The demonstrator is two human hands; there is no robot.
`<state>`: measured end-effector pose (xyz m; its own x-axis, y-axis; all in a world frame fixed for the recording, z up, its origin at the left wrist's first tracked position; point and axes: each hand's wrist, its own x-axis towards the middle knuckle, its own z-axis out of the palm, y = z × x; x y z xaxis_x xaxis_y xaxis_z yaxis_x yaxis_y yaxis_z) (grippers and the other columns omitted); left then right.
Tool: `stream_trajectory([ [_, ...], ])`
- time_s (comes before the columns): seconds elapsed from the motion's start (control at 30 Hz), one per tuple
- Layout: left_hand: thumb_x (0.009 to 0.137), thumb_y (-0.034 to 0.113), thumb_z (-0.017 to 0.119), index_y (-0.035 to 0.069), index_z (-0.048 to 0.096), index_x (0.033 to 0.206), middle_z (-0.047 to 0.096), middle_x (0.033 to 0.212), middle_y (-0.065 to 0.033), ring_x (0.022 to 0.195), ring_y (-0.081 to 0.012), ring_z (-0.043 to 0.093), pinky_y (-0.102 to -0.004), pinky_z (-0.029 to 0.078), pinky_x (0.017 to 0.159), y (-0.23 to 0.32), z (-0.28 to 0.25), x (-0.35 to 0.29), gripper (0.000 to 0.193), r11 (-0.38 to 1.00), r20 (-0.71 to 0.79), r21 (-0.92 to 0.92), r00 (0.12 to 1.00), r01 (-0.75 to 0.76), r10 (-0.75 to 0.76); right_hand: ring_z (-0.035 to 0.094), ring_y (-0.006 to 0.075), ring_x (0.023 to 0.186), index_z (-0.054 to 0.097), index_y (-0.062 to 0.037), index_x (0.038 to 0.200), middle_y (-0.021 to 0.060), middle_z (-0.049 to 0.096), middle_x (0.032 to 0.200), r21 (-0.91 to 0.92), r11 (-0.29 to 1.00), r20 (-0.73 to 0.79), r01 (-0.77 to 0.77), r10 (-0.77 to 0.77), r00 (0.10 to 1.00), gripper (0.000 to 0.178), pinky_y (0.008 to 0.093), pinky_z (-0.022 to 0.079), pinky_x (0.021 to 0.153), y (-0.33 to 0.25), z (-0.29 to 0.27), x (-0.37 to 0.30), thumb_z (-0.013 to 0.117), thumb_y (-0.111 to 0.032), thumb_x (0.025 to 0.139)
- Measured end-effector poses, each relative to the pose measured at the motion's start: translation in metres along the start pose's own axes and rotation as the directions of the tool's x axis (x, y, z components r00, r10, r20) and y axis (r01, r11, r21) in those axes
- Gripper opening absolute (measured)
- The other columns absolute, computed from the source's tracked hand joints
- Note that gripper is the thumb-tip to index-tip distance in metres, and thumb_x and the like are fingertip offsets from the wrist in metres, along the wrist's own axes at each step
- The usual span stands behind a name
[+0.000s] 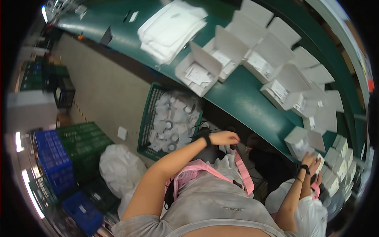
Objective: Packaging small electronic components into individual boxes at a factory workstation.
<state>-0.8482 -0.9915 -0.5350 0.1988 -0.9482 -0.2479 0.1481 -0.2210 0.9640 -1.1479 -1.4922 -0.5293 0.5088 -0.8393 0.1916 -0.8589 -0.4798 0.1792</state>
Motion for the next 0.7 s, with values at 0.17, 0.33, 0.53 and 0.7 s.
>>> stream_trajectory([
  [0.17,0.087,0.027,0.057,-0.003,0.055,0.109,0.064,0.094,-0.0114,0.088,-0.0196,0.06,-0.0311,0.047,0.077,-0.189,-0.031,-0.164,0.037,0.819,-0.701,-0.36,0.45,0.447,-0.554,0.048,0.027,0.116,0.04,0.0027,0.129,0.0167,0.046,0.129,0.684,0.693,-0.226,0.228,-0.096,0.969,0.042,0.0362,0.038,0.098,-0.196,-0.137,-0.036,0.049,-0.011,0.091],
  [0.33,0.081,0.028,0.063,-0.004,0.053,0.113,0.059,0.107,-0.0224,0.097,-0.0307,0.058,-0.0349,0.046,0.084,-0.359,-0.04,-0.221,0.046,0.752,-0.852,-0.338,0.156,0.566,-0.5,0.029,0.0309,0.132,0.027,0.0016,0.138,0.0177,0.032,0.142,0.713,0.501,-0.035,0.491,-0.673,0.738,0.066,0.0395,0.017,0.11,-0.406,-0.141,-0.143,0.059,-0.014,0.083],
  [0.53,0.08,0.03,0.064,0.013,0.026,0.14,0.02,0.143,-0.0259,0.1,-0.0437,0.055,-0.046,0.047,0.083,-0.467,-0.108,-0.13,0.073,0.69,-0.862,-0.361,0.057,0.628,-0.503,0.027,0.0315,0.132,0.027,0.0055,0.137,0.0211,0.029,0.141,0.53,0.658,0.027,0.534,-0.643,0.765,0.055,0.0393,0.019,0.109,-0.425,-0.031,-0.179,0.045,-0.025,0.095],
  [0.7,0.079,0.021,0.064,0.009,0.049,0.121,0.027,0.141,-0.023,0.087,-0.0406,0.06,-0.0445,0.05,0.076,-0.537,-0.145,-0.103,0.046,0.591,-0.768,-0.181,0.262,0.786,-0.585,0.032,0.0325,0.128,0.032,0.0056,0.135,0.0214,0.035,0.137,0.452,0.714,-0.126,0.534,-0.542,0.831,0.063,0.0404,0.022,0.107,-0.454,-0.025,-0.196,0.031,-0.044,0.096],
])
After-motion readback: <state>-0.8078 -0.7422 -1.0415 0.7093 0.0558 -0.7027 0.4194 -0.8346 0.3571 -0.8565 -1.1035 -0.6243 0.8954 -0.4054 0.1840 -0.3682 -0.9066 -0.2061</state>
